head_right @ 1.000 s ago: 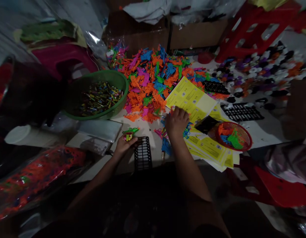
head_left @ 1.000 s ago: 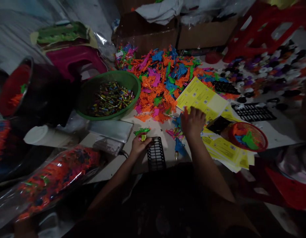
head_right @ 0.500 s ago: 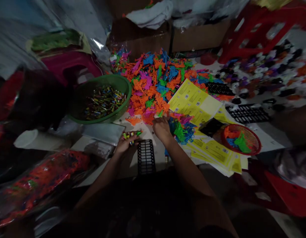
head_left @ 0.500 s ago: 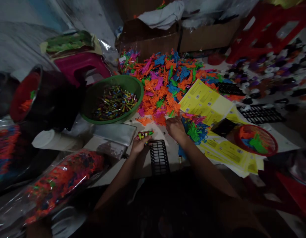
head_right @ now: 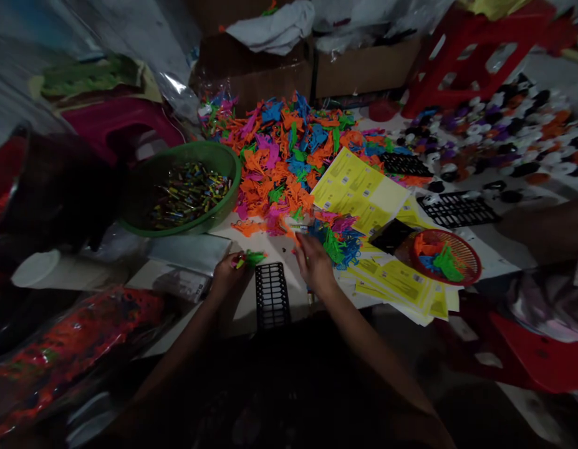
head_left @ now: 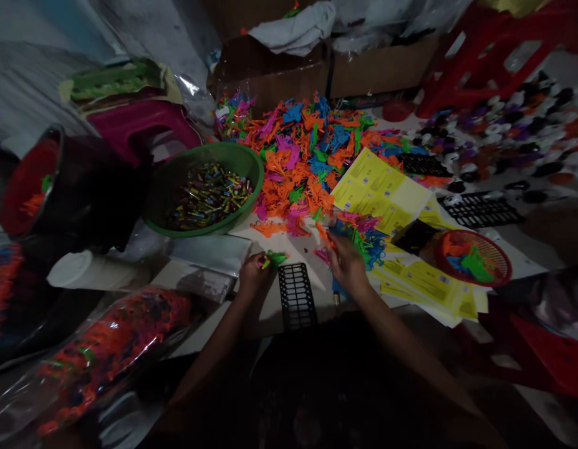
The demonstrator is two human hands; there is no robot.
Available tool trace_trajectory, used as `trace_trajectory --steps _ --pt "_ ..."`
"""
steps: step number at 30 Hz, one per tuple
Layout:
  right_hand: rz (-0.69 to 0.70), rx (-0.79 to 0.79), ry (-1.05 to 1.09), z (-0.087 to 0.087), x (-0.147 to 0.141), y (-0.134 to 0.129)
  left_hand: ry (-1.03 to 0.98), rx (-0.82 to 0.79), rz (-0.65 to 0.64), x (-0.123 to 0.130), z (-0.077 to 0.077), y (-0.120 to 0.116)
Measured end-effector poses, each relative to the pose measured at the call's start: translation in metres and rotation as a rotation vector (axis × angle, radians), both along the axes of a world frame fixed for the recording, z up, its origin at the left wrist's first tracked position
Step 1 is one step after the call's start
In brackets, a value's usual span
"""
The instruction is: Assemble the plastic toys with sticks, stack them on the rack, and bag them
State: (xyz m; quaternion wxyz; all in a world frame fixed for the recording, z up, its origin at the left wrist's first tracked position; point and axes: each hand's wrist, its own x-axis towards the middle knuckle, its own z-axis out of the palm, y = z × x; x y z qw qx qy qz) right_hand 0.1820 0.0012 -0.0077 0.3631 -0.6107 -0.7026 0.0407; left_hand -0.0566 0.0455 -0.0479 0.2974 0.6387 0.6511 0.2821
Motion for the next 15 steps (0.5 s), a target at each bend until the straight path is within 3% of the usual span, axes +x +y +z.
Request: trace_trajectory --steps 4,7,11,13,15 --pt "0.155 -0.106 -0.065 -0.048 -0.004 -0.049 -0.102 0.019 -0.114 0.027 0.000 0.022" --pt "0.156 -0.161 -0.033 -0.062 -0.001 -0.041 -0.301 0.027 -0.225 0.056 0.003 0.039" --pt "0.076 -0.061 0.030 -0.034 0.009 -0.012 -0.659 -0.048 -0.160 0.073 0.022 0.031" --pt "0.149 -0.027 -0.041 -0.016 0.014 -0.009 -0.898 -0.218 -0.100 0.068 0.036 0.013" --pt "0.240 -0.019 -0.105 -0.002 0.017 -0.013 -1.060 -0.463 -0.121 0.060 0.050 -0.008"
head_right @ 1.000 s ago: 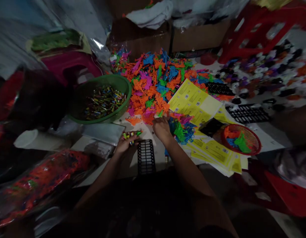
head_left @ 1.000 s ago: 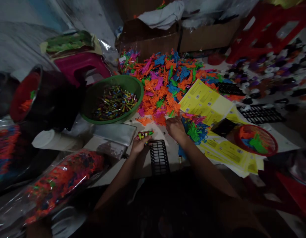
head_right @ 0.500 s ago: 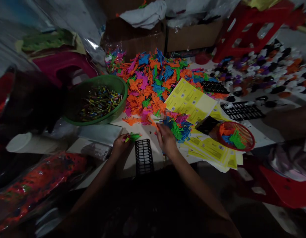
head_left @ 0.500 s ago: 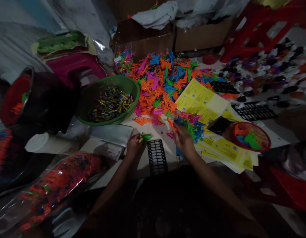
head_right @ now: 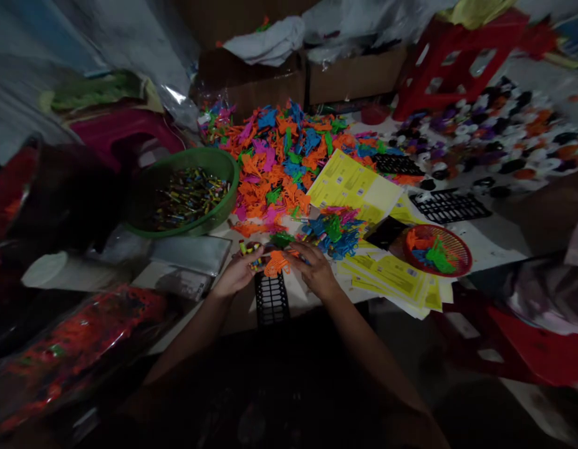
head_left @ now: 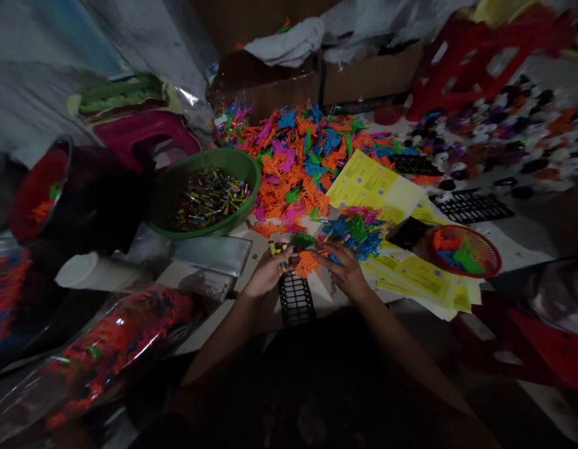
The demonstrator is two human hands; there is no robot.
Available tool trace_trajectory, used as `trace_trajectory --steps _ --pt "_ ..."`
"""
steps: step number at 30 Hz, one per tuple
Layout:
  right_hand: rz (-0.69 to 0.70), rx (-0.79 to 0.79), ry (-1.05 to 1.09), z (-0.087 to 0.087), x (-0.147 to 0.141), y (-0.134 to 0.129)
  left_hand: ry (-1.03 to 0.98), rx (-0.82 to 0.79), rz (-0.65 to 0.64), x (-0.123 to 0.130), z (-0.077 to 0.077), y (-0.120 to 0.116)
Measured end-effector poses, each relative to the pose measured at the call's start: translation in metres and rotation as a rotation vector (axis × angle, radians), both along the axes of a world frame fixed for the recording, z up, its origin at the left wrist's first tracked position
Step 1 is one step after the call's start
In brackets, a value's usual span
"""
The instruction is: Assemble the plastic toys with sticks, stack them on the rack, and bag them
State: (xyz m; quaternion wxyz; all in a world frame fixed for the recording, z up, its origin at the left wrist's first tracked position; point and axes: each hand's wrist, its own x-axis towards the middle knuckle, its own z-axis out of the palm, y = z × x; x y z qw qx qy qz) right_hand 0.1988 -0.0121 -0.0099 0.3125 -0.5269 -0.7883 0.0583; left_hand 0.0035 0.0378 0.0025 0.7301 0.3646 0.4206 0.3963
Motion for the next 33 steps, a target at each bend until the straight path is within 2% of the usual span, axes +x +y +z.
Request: trace_trajectory --steps 2,4,6,8,11,15,21,23,28,33 --pt "0.073 0.002 0.018 0.008 -0.004 -0.006 -0.058 -0.098 -0.066 -0.005 0.011 -0.018" --pt "0.076 -0.001 0.161 0.012 -0.016 -0.013 -0.072 -0.081 0.025 -0.006 0.016 -0.030" --pt "-0.044 -0.027 0.453 0.014 -0.034 -0.020 -0.077 -0.035 0.167 -0.004 0.018 -0.037" --pt "-0.181 -0.135 0.797 0.016 -0.055 -0.027 -0.064 0.010 0.237 -0.003 0.018 -0.043" --pt "-0.248 -0.340 1.090 0.020 -0.079 -0.037 -0.027 0.112 0.147 -0.005 0.018 -0.052" --pt "-0.340 -0.287 1.140 0.035 -0.084 -0.046 0.054 0.176 -0.021 -0.014 0.020 -0.063" --pt "-0.293 -0.387 1.089 0.052 -0.076 -0.054 0.115 0.217 -0.125 -0.017 0.024 -0.065" --pt "-0.290 -0.427 1.104 0.053 -0.075 -0.055 0.077 0.197 -0.192 -0.016 0.021 -0.064" --pt "-0.228 -0.541 1.149 0.046 -0.068 -0.051 -0.047 0.006 -0.343 -0.017 0.016 -0.059" --pt "-0.190 -0.592 1.174 0.039 -0.066 -0.044 0.007 -0.092 -0.367 -0.019 0.021 -0.055"
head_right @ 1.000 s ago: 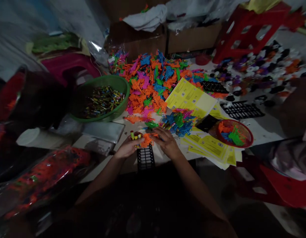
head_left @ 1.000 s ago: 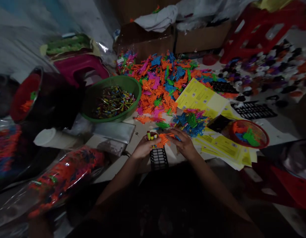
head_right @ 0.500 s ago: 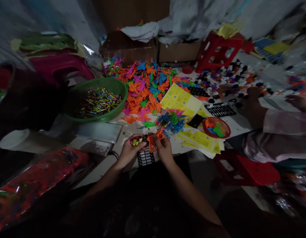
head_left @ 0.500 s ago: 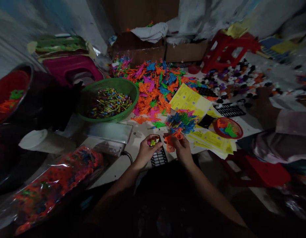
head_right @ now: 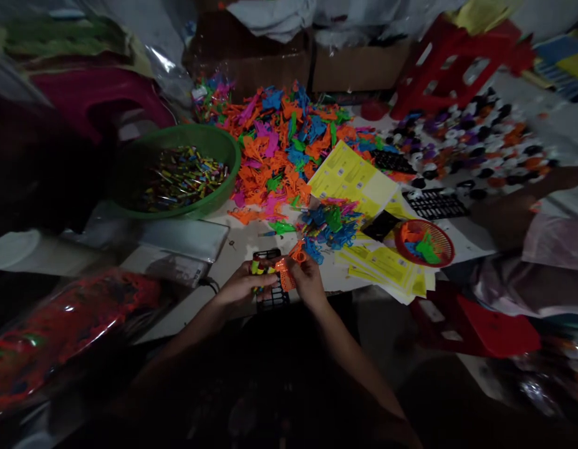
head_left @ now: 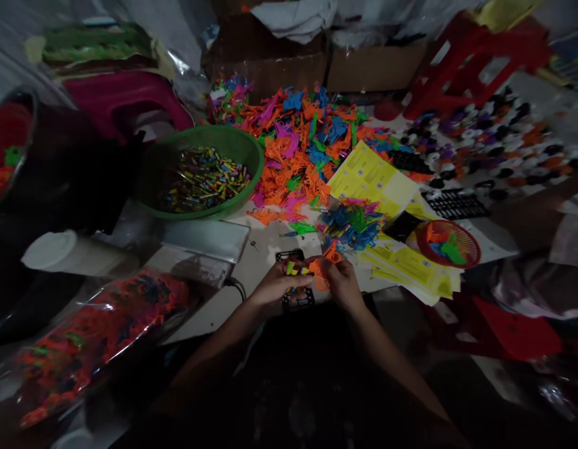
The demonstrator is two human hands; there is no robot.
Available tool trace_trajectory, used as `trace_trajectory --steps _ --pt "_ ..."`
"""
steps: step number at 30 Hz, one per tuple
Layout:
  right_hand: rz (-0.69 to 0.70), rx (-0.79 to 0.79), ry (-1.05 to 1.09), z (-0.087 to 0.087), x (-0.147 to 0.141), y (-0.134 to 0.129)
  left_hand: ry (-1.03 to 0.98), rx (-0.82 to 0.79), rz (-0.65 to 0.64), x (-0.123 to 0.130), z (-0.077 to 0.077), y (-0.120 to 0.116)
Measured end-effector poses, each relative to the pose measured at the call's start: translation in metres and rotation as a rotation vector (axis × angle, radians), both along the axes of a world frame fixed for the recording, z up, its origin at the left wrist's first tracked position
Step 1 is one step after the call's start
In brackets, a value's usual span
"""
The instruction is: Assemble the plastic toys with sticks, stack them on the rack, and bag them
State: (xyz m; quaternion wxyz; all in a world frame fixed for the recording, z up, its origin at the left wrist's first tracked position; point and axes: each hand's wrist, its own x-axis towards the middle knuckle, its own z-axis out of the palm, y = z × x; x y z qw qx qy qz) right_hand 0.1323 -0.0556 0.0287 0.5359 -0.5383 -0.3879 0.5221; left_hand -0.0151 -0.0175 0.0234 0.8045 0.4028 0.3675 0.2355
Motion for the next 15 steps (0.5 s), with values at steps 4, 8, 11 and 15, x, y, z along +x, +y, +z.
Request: trace_trajectory --steps 4,8,11,15 --pt "-0.076 0.020 -0.094 -0.003 -0.014 0.003 0.072 0.022 -0.041 0.003 0.002 0.000" --pt "-0.015 -0.005 -0.181 -0.007 -0.002 0.018 0.049 -0.047 -0.014 0.006 -0.007 0.004" --pt "-0.065 -0.069 -0.552 -0.007 0.039 0.041 0.072 -0.140 0.196 0.002 -0.019 0.013" --pt "-0.348 -0.048 -1.149 -0.009 0.071 0.075 0.099 -0.256 0.453 -0.007 -0.031 0.026"
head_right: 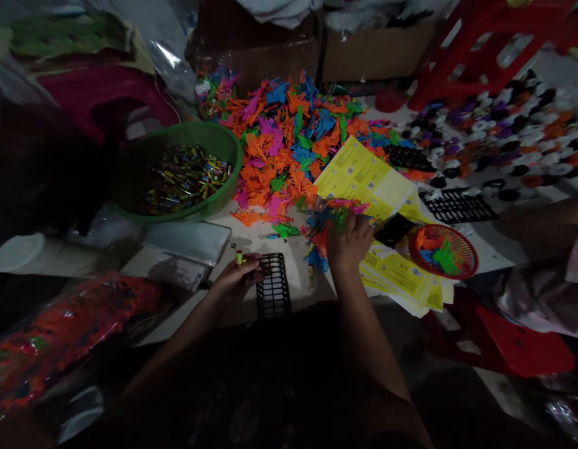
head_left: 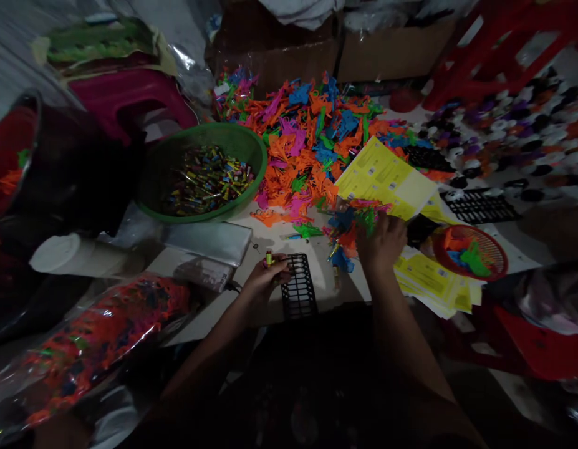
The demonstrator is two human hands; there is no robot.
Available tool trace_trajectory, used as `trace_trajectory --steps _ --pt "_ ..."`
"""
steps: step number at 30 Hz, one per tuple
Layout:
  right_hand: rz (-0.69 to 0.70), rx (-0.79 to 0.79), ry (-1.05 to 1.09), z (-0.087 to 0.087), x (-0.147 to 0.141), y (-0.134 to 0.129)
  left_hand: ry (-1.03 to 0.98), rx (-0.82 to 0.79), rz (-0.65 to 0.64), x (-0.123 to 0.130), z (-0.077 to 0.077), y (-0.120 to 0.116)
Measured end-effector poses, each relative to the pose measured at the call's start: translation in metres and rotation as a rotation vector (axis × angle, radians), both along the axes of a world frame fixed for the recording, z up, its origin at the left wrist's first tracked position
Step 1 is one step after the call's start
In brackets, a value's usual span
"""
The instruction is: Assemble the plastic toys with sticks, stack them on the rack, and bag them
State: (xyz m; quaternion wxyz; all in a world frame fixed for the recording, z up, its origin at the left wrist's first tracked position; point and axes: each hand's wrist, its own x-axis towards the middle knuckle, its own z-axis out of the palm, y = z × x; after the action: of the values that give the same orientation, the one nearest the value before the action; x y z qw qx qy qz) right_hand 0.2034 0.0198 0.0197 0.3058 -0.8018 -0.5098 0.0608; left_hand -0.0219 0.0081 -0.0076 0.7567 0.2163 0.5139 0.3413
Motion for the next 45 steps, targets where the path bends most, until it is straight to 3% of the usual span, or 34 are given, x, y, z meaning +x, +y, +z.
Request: trace_trajectory --steps 4,8,11,16,22,26,31,36,41,45 --pt "0.295 -0.157 -0.284 -0.022 -0.034 0.040 -0.054 -0.001 0.035 0.003 -0.004 0.003" --pt "0.299 -0.410 -0.320 -0.043 -0.061 0.080 -0.064 0.098 0.106 0.004 -0.004 0.006" --pt "0.331 -0.474 -0.247 -0.039 -0.051 0.089 -0.036 0.100 0.203 -0.004 -0.004 0.011" --pt "0.395 -0.291 0.054 -0.018 -0.023 0.053 -0.020 0.037 0.270 -0.002 0.001 0.017" --pt "0.613 -0.020 0.633 -0.002 -0.010 -0.002 -0.089 0.162 0.079 0.020 0.010 0.012" --pt "0.559 0.088 0.699 0.014 0.000 -0.021 -0.075 0.186 -0.002 0.022 0.017 0.004" --pt "0.647 0.017 0.677 0.028 -0.003 -0.035 -0.062 0.233 -0.096 0.019 0.021 -0.005" --pt "0.493 0.135 0.836 0.013 -0.024 -0.034 -0.071 0.220 -0.203 0.029 0.021 -0.017" --pt "0.396 0.189 0.946 -0.011 -0.029 -0.037 -0.077 0.164 -0.165 0.035 0.022 -0.025" --pt "0.420 0.200 1.063 -0.017 -0.036 -0.044 -0.116 0.146 -0.141 0.035 0.022 -0.024"
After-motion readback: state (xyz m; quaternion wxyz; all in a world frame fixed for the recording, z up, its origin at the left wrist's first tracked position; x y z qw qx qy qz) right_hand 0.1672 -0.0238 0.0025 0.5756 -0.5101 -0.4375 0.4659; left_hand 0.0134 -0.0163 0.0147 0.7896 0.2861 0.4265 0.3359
